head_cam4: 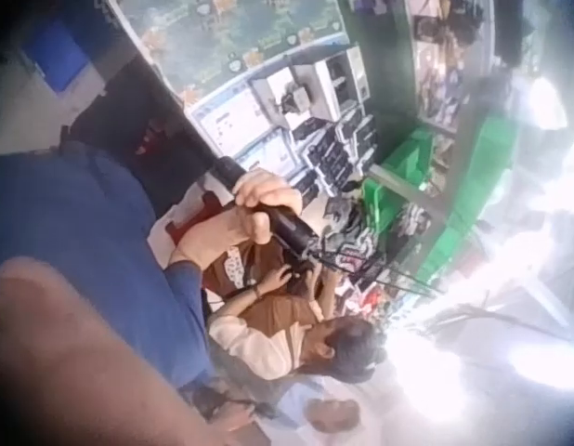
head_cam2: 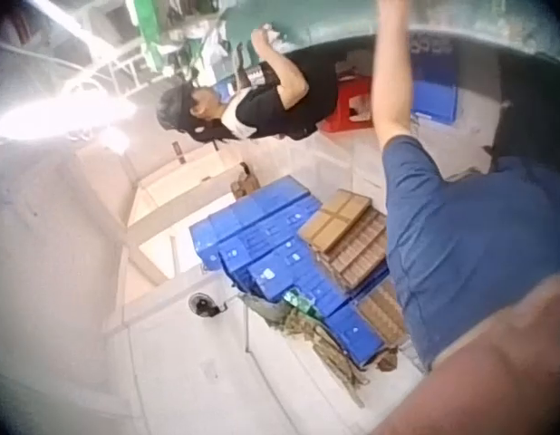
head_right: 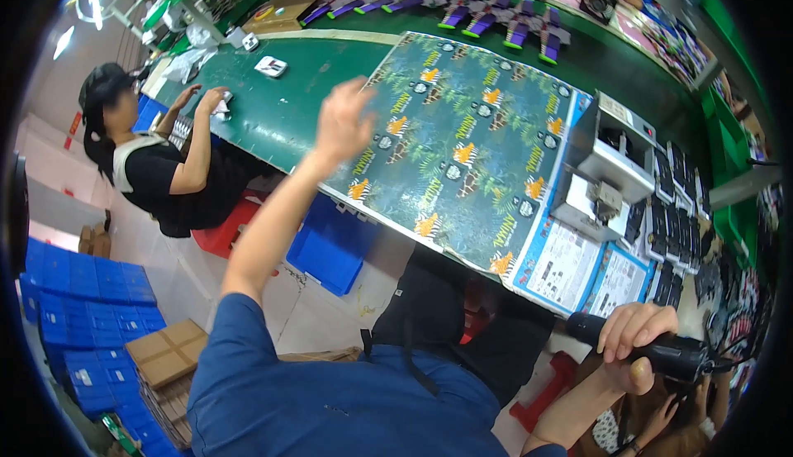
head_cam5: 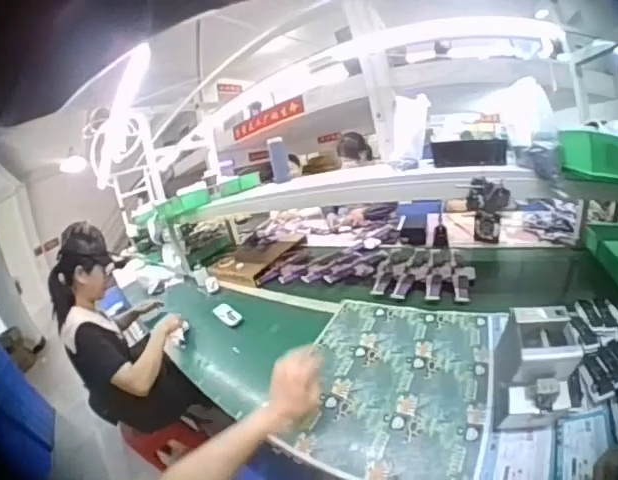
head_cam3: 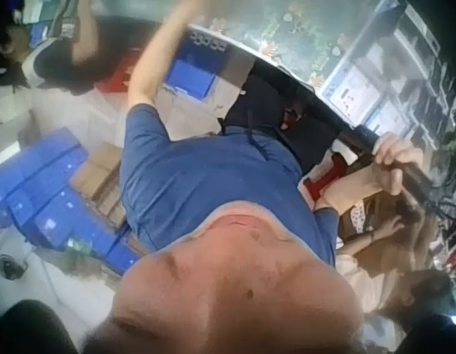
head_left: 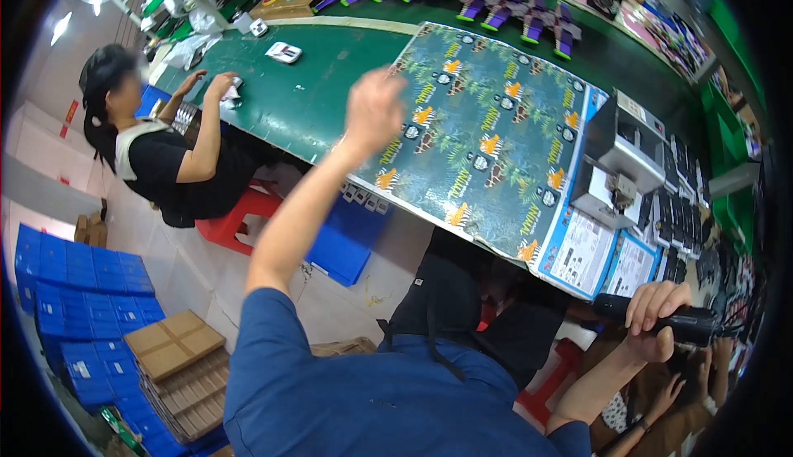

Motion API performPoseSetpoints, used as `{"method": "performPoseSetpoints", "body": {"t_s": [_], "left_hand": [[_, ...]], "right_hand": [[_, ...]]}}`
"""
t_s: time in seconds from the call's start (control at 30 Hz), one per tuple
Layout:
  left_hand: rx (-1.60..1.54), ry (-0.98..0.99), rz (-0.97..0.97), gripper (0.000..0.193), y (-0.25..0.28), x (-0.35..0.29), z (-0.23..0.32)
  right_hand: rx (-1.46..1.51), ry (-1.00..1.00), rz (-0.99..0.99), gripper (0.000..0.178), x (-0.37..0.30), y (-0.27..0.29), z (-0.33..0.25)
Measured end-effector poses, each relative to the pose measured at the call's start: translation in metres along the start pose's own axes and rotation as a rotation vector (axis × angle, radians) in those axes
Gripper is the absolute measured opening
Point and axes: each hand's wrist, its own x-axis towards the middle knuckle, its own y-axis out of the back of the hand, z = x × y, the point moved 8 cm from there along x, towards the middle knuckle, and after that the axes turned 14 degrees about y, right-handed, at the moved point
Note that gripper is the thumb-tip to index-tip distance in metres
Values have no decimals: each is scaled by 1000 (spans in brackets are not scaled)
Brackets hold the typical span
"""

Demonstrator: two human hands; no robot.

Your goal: Assembling small electronic device components using an electric screwdriver.

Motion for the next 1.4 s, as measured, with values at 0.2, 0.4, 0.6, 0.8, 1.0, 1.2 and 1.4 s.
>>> {"method": "performPoseSetpoints", "body": {"t_s": [0.2,0.4,0.6,0.8,1.0,1.2,1.4], "left_hand": [[-805,-128,-269,18,-19,-111,234],[-830,37,-570,16,-93,-124,410],[-538,49,-643,50,-144,-117,512],[-661,165,-582,69,-168,-140,525],[-703,345,-724,74,-168,-137,519],[-947,330,-617,47,-161,-154,499],[-1388,356,-745,42,-107,-172,458]], "right_hand": [[97,63,-57,31,-2,15,-31],[95,127,-140,38,-16,44,-110],[124,131,50,40,-31,53,-133],[144,94,235,36,-37,61,-134],[155,102,116,32,-32,62,-135],[121,86,110,28,-32,59,-124],[34,119,83,29,-22,48,-114]]}}
